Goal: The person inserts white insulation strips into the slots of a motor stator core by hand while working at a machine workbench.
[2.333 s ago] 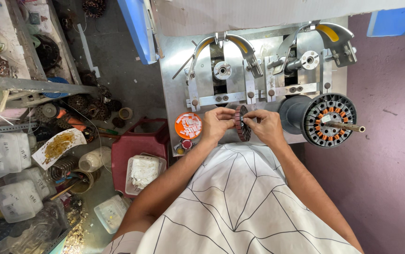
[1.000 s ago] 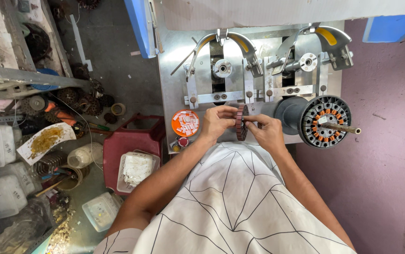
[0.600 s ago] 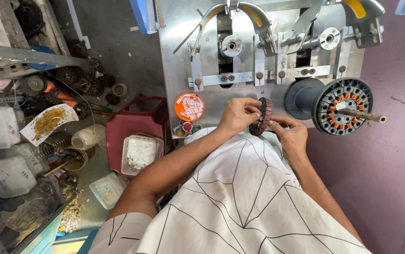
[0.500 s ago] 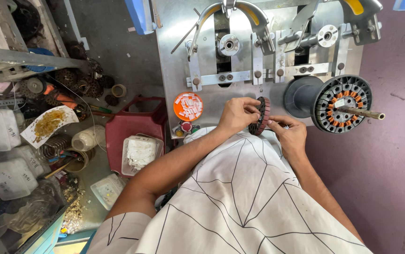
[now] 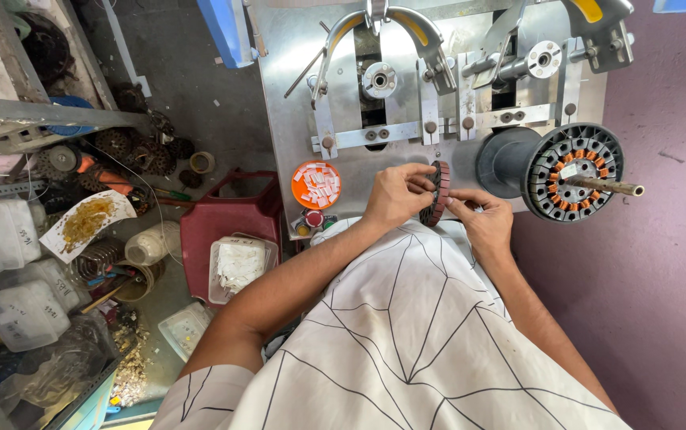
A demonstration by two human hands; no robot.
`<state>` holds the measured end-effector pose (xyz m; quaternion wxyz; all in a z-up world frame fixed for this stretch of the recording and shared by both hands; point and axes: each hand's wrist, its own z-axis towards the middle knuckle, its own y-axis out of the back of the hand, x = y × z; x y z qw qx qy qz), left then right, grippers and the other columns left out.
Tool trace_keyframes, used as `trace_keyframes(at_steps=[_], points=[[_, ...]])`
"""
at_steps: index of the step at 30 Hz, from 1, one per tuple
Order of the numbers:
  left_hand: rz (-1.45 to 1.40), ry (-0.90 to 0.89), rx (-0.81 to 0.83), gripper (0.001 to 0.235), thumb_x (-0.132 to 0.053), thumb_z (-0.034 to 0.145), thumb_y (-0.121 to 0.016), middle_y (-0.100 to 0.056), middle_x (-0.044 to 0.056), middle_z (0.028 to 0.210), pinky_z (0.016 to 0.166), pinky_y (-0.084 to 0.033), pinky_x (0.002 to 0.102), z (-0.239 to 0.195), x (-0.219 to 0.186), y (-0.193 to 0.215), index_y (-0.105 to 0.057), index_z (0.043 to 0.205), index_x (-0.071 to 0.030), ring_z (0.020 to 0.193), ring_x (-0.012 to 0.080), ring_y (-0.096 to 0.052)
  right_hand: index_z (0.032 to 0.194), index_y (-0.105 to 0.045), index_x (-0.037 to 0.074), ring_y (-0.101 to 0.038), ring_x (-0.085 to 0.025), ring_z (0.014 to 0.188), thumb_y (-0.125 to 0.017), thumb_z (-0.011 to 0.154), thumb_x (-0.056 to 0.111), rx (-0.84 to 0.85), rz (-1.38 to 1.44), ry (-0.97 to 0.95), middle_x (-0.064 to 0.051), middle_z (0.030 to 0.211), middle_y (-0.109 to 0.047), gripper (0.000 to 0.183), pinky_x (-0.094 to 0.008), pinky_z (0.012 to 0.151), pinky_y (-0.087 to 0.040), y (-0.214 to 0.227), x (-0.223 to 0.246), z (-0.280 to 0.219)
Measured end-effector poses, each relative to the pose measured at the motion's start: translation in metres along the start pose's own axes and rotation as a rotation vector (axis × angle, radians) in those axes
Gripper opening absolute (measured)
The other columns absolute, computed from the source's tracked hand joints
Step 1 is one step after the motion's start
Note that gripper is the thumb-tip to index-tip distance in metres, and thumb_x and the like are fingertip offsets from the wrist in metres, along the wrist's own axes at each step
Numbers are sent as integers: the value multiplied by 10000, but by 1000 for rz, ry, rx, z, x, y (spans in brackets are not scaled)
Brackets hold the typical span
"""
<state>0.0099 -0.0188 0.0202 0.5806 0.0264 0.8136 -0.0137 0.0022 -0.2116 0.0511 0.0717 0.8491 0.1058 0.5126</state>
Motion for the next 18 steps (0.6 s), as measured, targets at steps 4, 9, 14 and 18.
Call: trace_keyframes(at_steps=[4, 9, 14, 18], points=[[-31, -17, -20, 494, -103, 744, -779, -793, 90, 929, 760, -632, 264, 0, 0, 2, -711, 1226, -18, 804, 129, -768, 1021, -789, 1, -519, -33, 704, -793, 857, 26, -2, 1, 29, 6, 853, -720, 166, -198, 620, -433, -5, 4, 3], [-46, -13, -49, 482, -90, 745, -774, -781, 77, 906, 753, -633, 258, 2, -4, 1, -716, 1219, -26, 784, 119, -758, 1017, -793, -9, -500, -33, 694, -793, 861, 12, -37, -51, 92, 0, 816, -685, 158, -199, 602, -403, -11, 2, 10], [-111, 33, -72, 482, -60, 749, -750, -787, 85, 920, 741, -615, 242, 8, -1, 2, -716, 1227, -10, 787, 103, -742, 1014, -790, -10, -501, -29, 673, -787, 863, 11, -51, -23, 91, 0, 815, -697, 152, -199, 582, -402, -17, 7, 17], [-241, 60, -72, 494, -43, 774, -735, -788, 91, 968, 734, -606, 236, 10, 6, 4, -677, 1261, 11, 811, 87, -729, 1017, -787, -10, -504, -32, 671, -794, 866, 15, -44, 25, 75, -2, 818, -705, 154, -197, 582, -397, -20, 13, 23]])
